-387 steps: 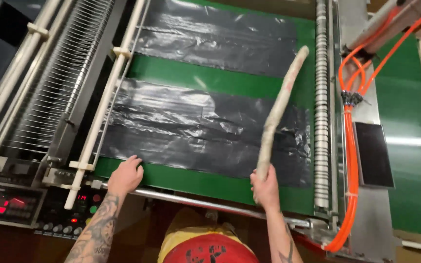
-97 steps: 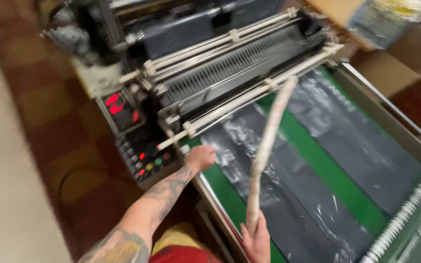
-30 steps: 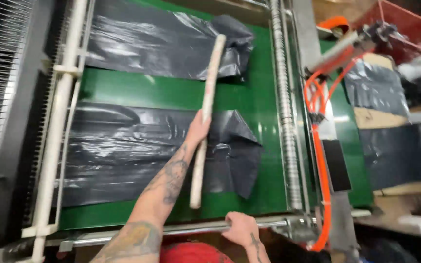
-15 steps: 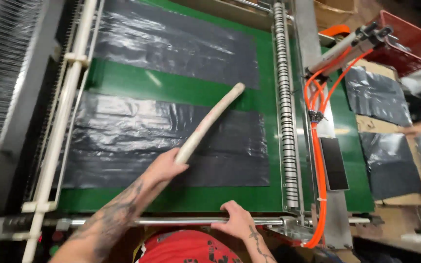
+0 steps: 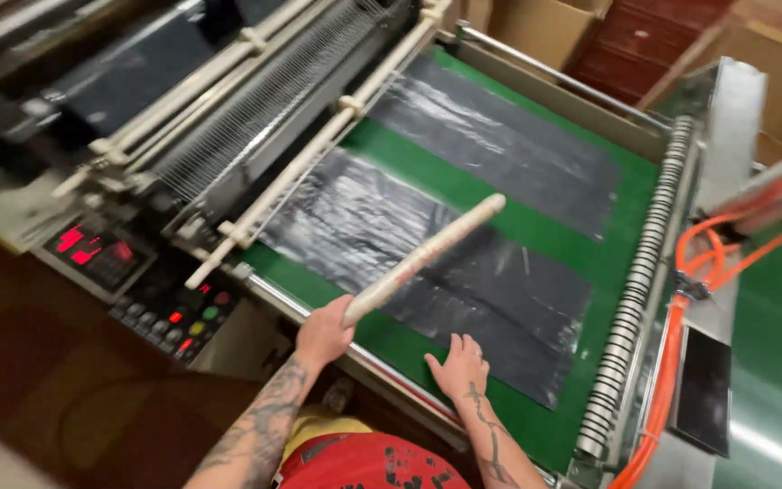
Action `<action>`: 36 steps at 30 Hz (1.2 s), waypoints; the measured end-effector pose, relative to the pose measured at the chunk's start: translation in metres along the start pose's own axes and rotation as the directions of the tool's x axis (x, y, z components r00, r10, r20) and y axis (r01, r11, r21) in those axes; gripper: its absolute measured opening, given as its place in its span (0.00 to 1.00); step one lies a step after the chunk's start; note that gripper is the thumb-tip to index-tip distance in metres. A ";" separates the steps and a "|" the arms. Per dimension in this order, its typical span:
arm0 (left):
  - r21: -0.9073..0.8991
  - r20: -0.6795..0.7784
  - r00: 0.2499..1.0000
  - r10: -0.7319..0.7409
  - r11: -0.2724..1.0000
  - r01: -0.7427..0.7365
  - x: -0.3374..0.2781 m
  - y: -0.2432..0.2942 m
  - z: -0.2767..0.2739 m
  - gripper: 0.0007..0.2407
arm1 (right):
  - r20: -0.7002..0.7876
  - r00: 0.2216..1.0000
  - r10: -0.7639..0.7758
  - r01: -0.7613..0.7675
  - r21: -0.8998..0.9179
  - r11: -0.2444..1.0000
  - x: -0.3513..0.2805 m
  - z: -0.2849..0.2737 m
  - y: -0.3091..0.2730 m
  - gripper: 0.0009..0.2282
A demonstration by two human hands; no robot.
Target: Using a PVC tube to flatten and guide plastic bags onto a conveyor belt as they are produced by a cutting and sealing machine.
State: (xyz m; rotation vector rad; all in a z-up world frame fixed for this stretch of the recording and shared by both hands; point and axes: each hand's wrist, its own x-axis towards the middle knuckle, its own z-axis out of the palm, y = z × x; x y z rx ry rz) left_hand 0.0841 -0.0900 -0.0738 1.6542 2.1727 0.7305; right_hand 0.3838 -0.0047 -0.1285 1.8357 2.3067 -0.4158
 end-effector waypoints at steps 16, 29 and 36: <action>-0.223 -0.044 0.998 -0.035 0.974 0.024 0.071 -0.069 0.017 0.20 | 0.035 0.998 0.048 -0.049 0.037 0.998 -0.019 -0.015 0.004 0.26; -0.235 -0.036 0.992 0.119 0.964 -0.124 0.310 -0.012 -0.019 0.23 | -0.155 0.983 0.101 -0.091 0.070 0.993 0.003 0.002 0.010 0.20; -0.519 0.288 0.950 0.119 0.853 0.051 0.299 0.102 0.217 0.22 | -0.138 0.986 0.098 -0.049 0.320 0.946 -0.024 -0.009 0.019 0.12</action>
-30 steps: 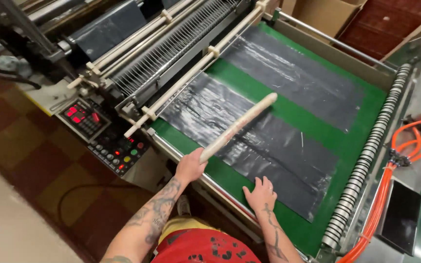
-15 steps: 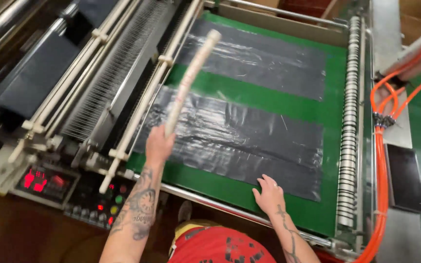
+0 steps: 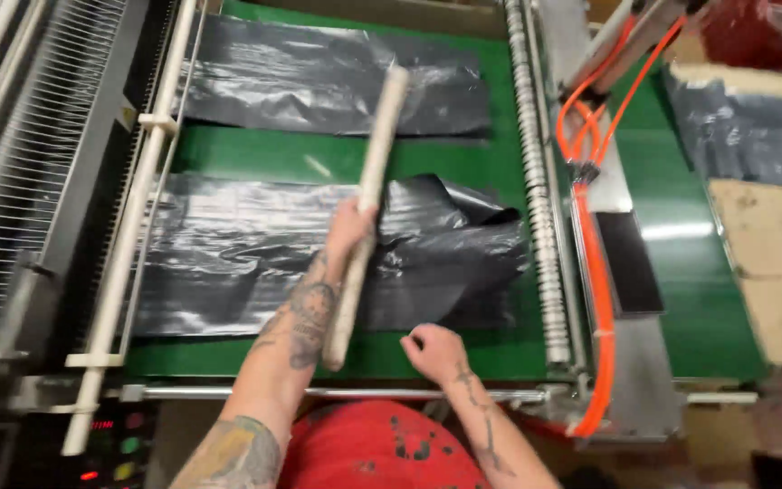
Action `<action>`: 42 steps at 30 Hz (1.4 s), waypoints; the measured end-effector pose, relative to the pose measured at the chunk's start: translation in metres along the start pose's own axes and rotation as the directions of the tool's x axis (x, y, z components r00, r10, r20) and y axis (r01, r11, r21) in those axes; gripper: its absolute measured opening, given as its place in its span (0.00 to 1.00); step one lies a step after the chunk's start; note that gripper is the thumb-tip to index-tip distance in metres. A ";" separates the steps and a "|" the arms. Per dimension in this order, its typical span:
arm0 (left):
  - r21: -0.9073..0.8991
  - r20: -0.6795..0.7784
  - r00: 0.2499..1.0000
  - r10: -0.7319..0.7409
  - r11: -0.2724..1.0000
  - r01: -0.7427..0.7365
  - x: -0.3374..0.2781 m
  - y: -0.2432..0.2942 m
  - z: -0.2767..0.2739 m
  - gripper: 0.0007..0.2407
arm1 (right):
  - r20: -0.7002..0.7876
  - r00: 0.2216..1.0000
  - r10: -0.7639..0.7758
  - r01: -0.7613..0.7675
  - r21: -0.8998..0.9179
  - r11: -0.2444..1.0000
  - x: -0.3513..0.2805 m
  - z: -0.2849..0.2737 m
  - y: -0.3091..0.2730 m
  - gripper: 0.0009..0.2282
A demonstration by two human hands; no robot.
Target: Using a PVC tube to flatten and guide plastic bags onto a conveyor belt as they are produced by a cutting and sealing machine.
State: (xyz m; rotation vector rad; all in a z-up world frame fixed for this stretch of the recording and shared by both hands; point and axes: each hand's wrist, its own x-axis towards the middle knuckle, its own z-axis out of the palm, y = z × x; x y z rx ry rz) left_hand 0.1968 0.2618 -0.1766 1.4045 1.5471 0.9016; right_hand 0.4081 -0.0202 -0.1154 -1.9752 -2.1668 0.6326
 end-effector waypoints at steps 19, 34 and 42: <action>0.422 -0.360 0.928 -0.099 0.870 0.257 -0.318 -0.002 -0.228 0.29 | 0.131 0.990 -0.051 0.071 -0.151 0.986 0.019 0.007 -0.001 0.20; 0.541 -0.633 0.761 0.140 0.783 0.306 -0.206 -0.021 -0.299 0.28 | 0.108 0.994 0.034 -0.017 -0.161 0.987 0.026 0.017 0.011 0.16; 0.440 -0.522 0.852 0.035 0.867 0.234 -0.067 -0.005 -0.236 0.27 | -0.019 0.997 -0.069 0.067 -0.086 0.994 0.025 0.027 0.021 0.13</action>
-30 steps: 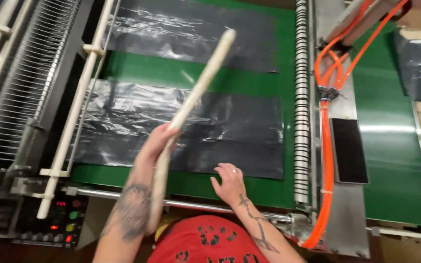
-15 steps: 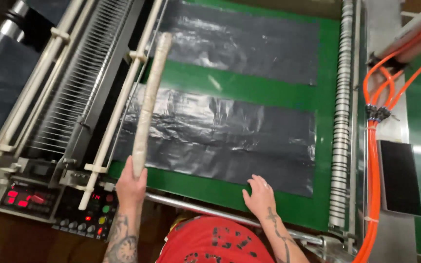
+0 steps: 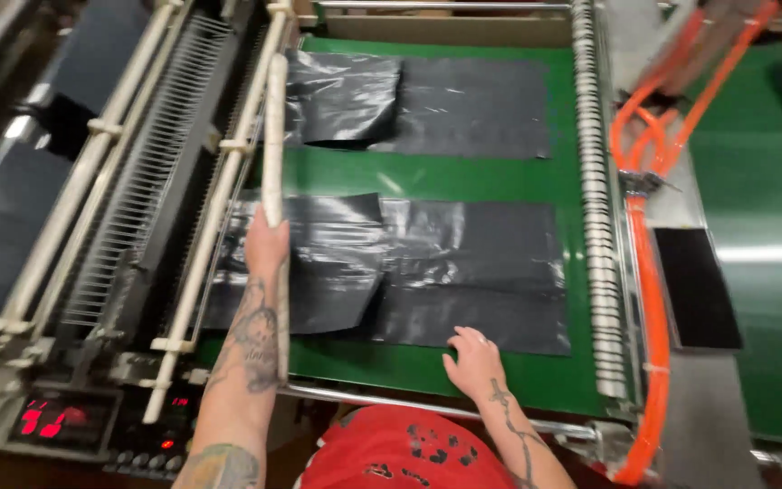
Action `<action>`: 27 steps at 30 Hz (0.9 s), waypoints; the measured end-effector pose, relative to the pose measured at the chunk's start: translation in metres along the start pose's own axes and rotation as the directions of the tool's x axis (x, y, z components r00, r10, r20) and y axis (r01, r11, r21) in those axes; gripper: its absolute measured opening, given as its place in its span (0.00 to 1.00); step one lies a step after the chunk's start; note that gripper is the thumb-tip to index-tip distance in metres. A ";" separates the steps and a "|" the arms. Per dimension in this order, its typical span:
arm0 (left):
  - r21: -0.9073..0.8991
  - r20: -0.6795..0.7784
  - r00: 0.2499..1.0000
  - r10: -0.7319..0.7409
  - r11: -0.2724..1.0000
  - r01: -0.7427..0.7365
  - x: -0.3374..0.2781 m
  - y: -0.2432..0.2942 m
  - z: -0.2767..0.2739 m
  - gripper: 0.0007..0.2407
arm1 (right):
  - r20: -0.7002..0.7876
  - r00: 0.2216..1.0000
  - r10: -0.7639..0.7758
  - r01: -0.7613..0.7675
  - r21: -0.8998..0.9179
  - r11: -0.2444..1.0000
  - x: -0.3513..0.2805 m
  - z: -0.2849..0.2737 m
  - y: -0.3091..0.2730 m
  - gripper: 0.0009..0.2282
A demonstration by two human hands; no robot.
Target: Using a PVC tube to flatten and guide plastic bags onto a conveyor belt as they are produced by a cutting and sealing machine.
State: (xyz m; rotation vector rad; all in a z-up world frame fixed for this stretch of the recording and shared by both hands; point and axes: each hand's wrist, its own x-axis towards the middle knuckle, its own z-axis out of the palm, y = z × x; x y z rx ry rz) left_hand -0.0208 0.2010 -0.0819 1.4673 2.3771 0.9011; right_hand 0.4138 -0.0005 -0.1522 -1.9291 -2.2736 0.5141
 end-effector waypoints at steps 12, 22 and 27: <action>-0.480 0.547 0.822 0.155 0.863 0.157 -0.107 0.220 0.201 0.30 | 0.024 0.984 -0.175 0.168 0.183 0.969 -0.024 -0.042 -0.020 0.09; -0.235 0.519 0.811 0.270 0.957 -0.169 -0.211 0.054 -0.064 0.28 | 0.039 0.999 0.015 -0.012 -0.069 0.998 -0.012 -0.006 0.003 0.22; -0.029 0.231 0.964 0.135 0.991 -0.132 -0.247 -0.037 -0.091 0.27 | 0.086 0.996 0.030 -0.023 -0.083 0.996 -0.012 -0.011 -0.008 0.21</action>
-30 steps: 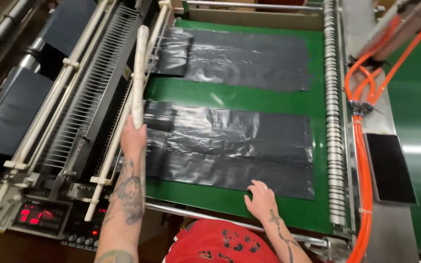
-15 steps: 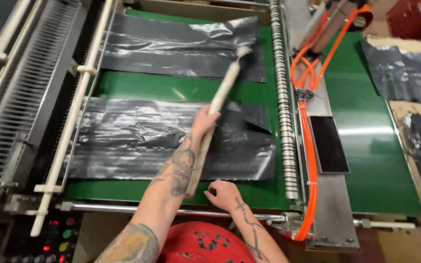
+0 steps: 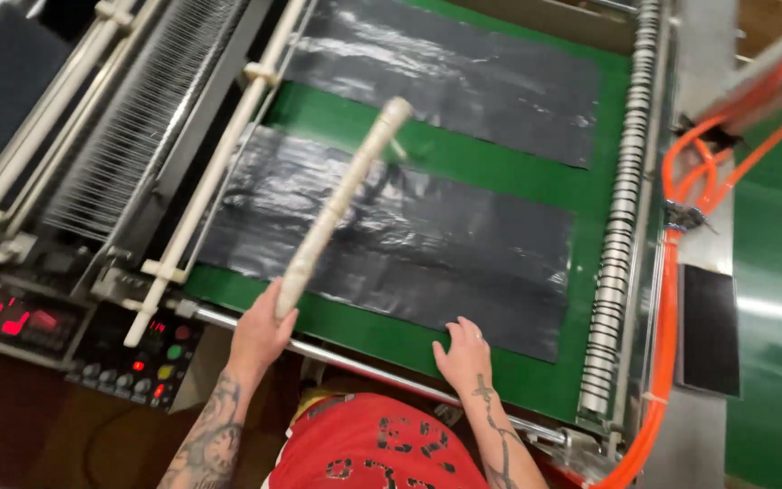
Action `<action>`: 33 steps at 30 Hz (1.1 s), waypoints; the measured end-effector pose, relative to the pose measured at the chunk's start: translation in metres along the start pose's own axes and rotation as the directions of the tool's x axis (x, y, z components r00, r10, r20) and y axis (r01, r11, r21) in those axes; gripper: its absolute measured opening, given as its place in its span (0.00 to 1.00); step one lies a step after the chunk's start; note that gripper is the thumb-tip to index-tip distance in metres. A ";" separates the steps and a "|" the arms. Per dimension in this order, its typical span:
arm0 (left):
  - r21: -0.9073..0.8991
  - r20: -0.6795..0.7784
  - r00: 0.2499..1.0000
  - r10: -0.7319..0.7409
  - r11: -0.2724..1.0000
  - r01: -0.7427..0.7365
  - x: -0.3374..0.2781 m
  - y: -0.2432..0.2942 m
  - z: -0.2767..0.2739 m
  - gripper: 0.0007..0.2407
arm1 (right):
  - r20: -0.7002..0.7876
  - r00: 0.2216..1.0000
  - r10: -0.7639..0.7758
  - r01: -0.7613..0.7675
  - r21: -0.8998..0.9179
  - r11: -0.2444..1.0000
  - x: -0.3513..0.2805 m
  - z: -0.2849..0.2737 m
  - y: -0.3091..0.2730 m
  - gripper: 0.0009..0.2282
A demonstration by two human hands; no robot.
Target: Using a PVC tube to flatten and guide plastic bags onto a conveyor belt as they are produced by a cutting and sealing machine.
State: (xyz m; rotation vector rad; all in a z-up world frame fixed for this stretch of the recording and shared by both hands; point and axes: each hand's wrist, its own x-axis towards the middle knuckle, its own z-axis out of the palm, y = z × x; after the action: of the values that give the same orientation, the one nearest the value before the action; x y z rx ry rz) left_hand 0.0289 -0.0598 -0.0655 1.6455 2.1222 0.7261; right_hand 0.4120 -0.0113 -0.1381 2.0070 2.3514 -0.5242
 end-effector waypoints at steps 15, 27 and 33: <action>0.219 -0.138 0.987 -0.088 0.969 0.117 0.123 -0.006 -0.059 0.28 | 0.000 1.000 -0.027 0.027 0.105 0.994 0.003 0.007 0.005 0.21; -0.118 -0.002 0.999 -0.054 0.992 0.053 0.223 0.121 0.087 0.17 | -0.192 0.974 -0.119 0.169 0.264 0.950 -0.012 -0.021 0.000 0.13; -0.473 0.182 0.980 0.075 0.881 0.021 0.200 0.207 0.184 0.19 | -0.104 0.949 -0.296 0.313 0.248 0.917 -0.022 -0.034 -0.007 0.11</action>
State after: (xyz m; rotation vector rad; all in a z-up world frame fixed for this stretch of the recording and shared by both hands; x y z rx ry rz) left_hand 0.2434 0.2053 -0.0851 1.4108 1.6207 0.9584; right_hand 0.4159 -0.0243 -0.0996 1.7705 2.7876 -0.8325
